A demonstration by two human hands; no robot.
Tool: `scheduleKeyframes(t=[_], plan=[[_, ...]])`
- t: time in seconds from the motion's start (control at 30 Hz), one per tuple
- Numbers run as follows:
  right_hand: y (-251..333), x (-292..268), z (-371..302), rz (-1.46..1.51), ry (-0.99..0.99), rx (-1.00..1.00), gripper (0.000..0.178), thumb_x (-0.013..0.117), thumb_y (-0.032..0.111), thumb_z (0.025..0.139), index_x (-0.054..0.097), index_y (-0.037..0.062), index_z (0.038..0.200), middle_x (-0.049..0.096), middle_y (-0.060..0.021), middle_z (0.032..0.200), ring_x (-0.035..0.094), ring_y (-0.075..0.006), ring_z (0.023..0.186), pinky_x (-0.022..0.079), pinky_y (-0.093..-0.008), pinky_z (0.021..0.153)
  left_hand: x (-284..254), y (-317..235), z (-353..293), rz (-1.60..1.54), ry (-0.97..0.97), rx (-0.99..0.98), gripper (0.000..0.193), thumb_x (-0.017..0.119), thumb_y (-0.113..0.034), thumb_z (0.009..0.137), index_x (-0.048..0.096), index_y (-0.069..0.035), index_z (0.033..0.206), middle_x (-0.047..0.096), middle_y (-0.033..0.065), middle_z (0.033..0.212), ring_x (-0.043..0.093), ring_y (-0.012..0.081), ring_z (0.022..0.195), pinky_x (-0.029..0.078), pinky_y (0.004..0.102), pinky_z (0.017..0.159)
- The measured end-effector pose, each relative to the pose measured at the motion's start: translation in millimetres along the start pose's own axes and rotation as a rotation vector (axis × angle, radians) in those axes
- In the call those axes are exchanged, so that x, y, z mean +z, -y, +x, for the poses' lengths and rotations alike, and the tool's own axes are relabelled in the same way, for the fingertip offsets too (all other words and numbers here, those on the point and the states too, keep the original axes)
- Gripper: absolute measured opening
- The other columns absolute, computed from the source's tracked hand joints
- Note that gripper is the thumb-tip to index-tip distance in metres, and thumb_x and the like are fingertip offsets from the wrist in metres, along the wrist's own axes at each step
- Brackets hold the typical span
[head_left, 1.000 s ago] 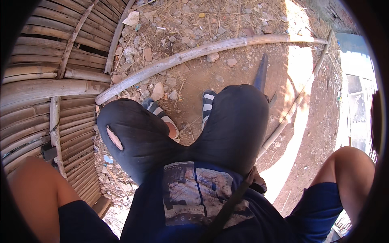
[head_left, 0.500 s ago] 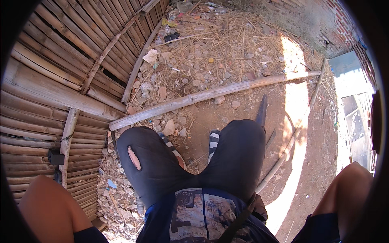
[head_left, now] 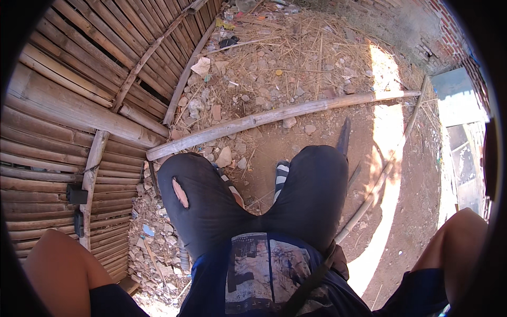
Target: The person positions a long bamboo pole on the ground and uses a hand saw to cut through it.
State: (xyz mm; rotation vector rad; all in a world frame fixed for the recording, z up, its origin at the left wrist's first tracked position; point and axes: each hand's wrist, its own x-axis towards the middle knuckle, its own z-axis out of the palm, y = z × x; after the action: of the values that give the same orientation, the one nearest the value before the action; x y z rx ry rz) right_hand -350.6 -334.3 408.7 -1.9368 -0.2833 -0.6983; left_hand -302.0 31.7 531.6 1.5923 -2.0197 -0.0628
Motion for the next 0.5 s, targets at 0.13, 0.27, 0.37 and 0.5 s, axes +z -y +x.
scheduleKeyframes(t=[0.13,0.27,0.37,0.5], plan=[[1.8,-4.4,-2.3,-0.007,0.006,0.012,0.047,0.056,0.037,0.104,0.056,0.0004,0.135,0.06,-0.0174,0.129,0.057,-0.0322,0.122,0.043,-0.0519,0.108,3.4,-3.8,0.8,-0.009,-0.005,0.002,0.062,0.042,-0.045,0.107,0.053,0.004,0.145,0.057,0.0244,0.146,0.054,0.0411,0.136,0.034,0.0586,0.119],[-0.1,-3.2,1.0,-0.01,-0.005,-0.013,0.045,0.056,0.036,0.105,0.056,0.0002,0.133,0.061,-0.0169,0.127,0.058,-0.0311,0.121,0.044,-0.0509,0.107,-2.4,-6.3,1.2,0.029,0.024,0.009,0.062,0.042,-0.045,0.107,0.053,0.004,0.145,0.057,0.0244,0.146,0.054,0.0413,0.136,0.034,0.0588,0.119],[11.3,-16.6,2.9,-0.017,-0.02,-0.057,0.044,0.056,0.035,0.105,0.057,0.0001,0.132,0.062,-0.0165,0.126,0.059,-0.0303,0.12,0.044,-0.0502,0.107,-1.2,-4.5,7.2,0.015,0.043,0.039,0.063,0.042,-0.045,0.107,0.052,0.004,0.145,0.057,0.0244,0.146,0.054,0.0414,0.136,0.034,0.0589,0.119],[41.4,-51.9,37.7,0.077,-0.053,-0.338,0.042,0.057,0.033,0.105,0.058,-0.0001,0.131,0.063,-0.016,0.124,0.06,-0.0292,0.119,0.045,-0.0492,0.107,-17.4,-3.9,5.3,0.001,0.014,0.058,0.063,0.042,-0.045,0.107,0.052,0.004,0.145,0.057,0.0244,0.147,0.054,0.0415,0.136,0.034,0.0591,0.119]])
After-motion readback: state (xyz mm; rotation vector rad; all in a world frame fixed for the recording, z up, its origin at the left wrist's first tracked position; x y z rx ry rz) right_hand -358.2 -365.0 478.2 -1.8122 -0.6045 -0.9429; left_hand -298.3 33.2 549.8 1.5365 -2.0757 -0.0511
